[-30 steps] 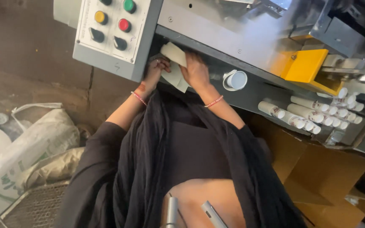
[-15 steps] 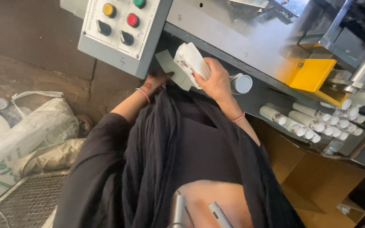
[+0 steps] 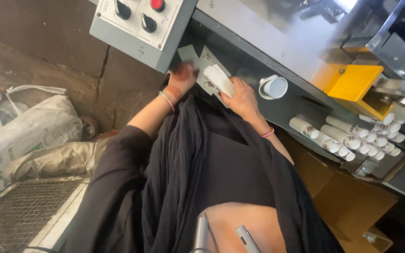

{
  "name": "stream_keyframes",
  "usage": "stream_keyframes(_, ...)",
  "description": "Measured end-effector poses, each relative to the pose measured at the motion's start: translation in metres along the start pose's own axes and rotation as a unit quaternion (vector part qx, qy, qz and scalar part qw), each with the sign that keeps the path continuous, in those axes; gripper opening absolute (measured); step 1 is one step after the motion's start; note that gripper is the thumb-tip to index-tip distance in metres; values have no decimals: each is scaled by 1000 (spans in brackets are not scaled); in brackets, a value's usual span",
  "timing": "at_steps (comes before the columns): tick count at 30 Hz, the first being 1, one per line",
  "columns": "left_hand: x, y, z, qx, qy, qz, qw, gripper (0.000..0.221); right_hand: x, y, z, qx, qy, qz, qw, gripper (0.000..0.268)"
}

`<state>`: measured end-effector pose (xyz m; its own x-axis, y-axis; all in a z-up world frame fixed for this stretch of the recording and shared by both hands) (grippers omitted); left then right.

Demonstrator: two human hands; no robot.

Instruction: Organizing, stacking, and inserting paper cups or printed cup blanks into a manufacturing machine.

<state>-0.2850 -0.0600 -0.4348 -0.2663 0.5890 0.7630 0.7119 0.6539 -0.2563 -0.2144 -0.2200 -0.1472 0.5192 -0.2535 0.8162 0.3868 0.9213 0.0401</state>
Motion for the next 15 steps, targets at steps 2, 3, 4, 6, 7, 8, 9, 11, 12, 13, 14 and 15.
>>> stream_keyframes(2, -35, 33, 10, -133, -36, -118, 983, 31, -8, -16, -8, -41, 18, 22, 999, 42)
stream_keyframes(3, -31, 40, 7, -134, -36, -117, 983, 31, -13, -23, -11, -42, 18, 20, 999, 42)
stream_keyframes(4, -39, 56, 18, -47, -21, -56, 997, 33, -19, -29, -13, -38, -4, 32, 999, 43)
stream_keyframes(6, -28, 62, 10, 34, -6, 6, 999, 35, -26, -41, -20, -36, -28, 39, 998, 43)
stream_keyframes(7, -8, 50, -19, -28, 125, -44, 991, 59, -31, -49, -25, -45, -34, 53, 997, 44)
stream_keyframes(8, 9, 36, -48, -89, 252, -93, 959, 89, -37, -57, -30, -55, -39, 67, 996, 45)
stream_keyframes(9, 24, 29, -61, -94, 252, -92, 959, 89, -35, -62, -30, -58, -39, 63, 996, 45)
stream_keyframes(11, 24, 20, -42, 95, 183, 131, 970, 68, -40, -74, -31, -70, 1, 94, 993, 49)
stream_keyframes(12, 17, 21, -37, 92, 185, 133, 969, 68, -39, -80, -32, -72, 1, 92, 993, 49)
stream_keyframes(13, 30, 29, -41, 75, 127, 42, 988, 89, -36, -83, -34, -77, -1, 88, 993, 48)
stream_keyframes(14, 45, 34, -43, 58, 67, -49, 995, 110, -33, -87, -36, -82, -3, 85, 993, 48)
stream_keyframes(15, 57, 34, -49, 55, 68, -50, 995, 110, -31, -90, -37, -82, -4, 82, 993, 48)
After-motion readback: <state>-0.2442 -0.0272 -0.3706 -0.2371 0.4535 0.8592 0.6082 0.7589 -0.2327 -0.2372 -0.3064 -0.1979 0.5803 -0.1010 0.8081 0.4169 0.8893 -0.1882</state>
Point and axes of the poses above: each hand's wrist, its own y-axis towards the middle knuckle, its own x-axis out of the back of the hand, z = x × y, the point moved 10 cm from there along y, towards the middle knuckle, and after that the axes turned 15 degrees about x, right-handed, at the moved point
